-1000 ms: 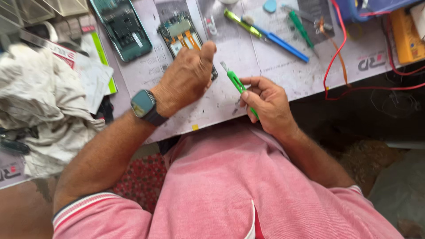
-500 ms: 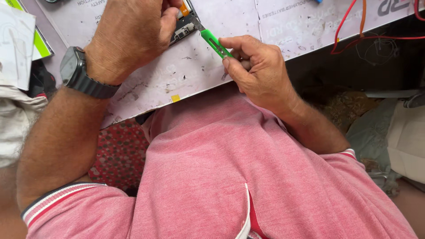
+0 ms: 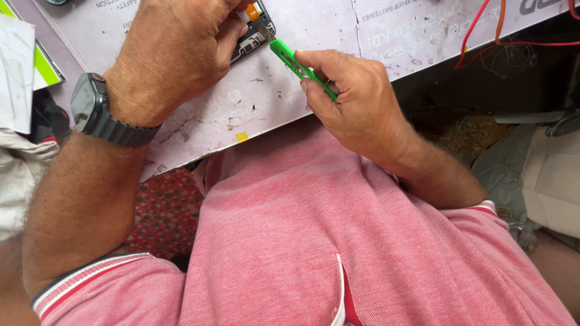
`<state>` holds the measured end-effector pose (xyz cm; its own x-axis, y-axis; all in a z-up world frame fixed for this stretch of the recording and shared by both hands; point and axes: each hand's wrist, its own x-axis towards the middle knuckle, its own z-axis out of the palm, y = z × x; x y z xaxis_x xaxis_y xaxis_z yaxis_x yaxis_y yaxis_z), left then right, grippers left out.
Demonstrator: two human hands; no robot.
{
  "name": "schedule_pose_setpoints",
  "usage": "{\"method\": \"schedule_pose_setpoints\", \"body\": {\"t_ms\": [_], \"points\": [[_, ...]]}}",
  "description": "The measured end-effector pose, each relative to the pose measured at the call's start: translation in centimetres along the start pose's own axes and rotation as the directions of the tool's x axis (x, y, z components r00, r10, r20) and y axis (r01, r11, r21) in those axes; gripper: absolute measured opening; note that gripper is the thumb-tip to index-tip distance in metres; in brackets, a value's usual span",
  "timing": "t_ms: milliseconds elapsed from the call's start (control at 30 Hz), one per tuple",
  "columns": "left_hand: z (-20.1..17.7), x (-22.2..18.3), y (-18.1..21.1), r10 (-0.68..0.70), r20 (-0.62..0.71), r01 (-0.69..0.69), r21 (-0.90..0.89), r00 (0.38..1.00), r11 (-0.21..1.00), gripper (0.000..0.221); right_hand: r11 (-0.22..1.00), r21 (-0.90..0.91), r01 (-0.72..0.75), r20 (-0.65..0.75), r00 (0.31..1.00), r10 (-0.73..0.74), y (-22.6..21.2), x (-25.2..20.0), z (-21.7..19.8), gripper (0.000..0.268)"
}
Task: The person uses a green utility knife to scrape and clean the edges of a Samsung smartphone battery and the internal chassis. They carefully maneuver the blade along the battery connector and the phone's frame, likely removing old adhesive or debris to prepare for reassembly.
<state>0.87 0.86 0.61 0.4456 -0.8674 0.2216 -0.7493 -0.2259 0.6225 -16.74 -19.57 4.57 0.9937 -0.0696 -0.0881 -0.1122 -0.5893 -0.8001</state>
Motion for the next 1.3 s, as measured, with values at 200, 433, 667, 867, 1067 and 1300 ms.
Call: {"method": "schedule_pose_setpoints", "body": {"t_ms": [200, 433, 667, 867, 1067, 1300], "points": [[0.4, -0.2, 0.0, 0.021, -0.063, -0.023, -0.036, 0.998, 0.999, 0.015, 0.978, -0.176, 0.110, -0.004, 0.994, -0.113, -1.5, 0.2, 0.0, 0.025], [0.8, -0.4, -0.2, 0.015, -0.092, -0.022, -0.078, 0.996, 0.997, 0.017, 0.971, -0.222, 0.085, -0.002, 0.996, -0.088, -2.5, 0.1, 0.5, 0.027], [1.2, -0.7, -0.8, 0.044, -0.094, -0.052, -0.086, 0.995, 0.995, 0.009, 0.974, 0.098, -0.203, 0.041, 0.979, 0.200, -0.9, 0.2, 0.9, 0.026], [1.3, -0.7, -0.9, 0.028, -0.067, -0.033, -0.076, 0.997, 0.997, 0.007, 0.796, 0.448, -0.406, 0.154, 0.913, 0.379, 0.2, 0.4, 1.1, 0.028], [1.1, -0.5, -0.6, 0.015, -0.053, -0.018, -0.057, 0.998, 0.998, 0.010, 0.803, 0.452, -0.389, 0.165, 0.921, 0.353, 0.6, 0.3, 1.2, 0.029], [0.7, -0.2, -0.4, 0.015, -0.012, -0.015, -0.051, 1.000, 0.999, 0.011, 0.732, 0.537, -0.419, 0.210, 0.907, 0.365, 1.3, 0.3, 0.7, 0.030]]}}
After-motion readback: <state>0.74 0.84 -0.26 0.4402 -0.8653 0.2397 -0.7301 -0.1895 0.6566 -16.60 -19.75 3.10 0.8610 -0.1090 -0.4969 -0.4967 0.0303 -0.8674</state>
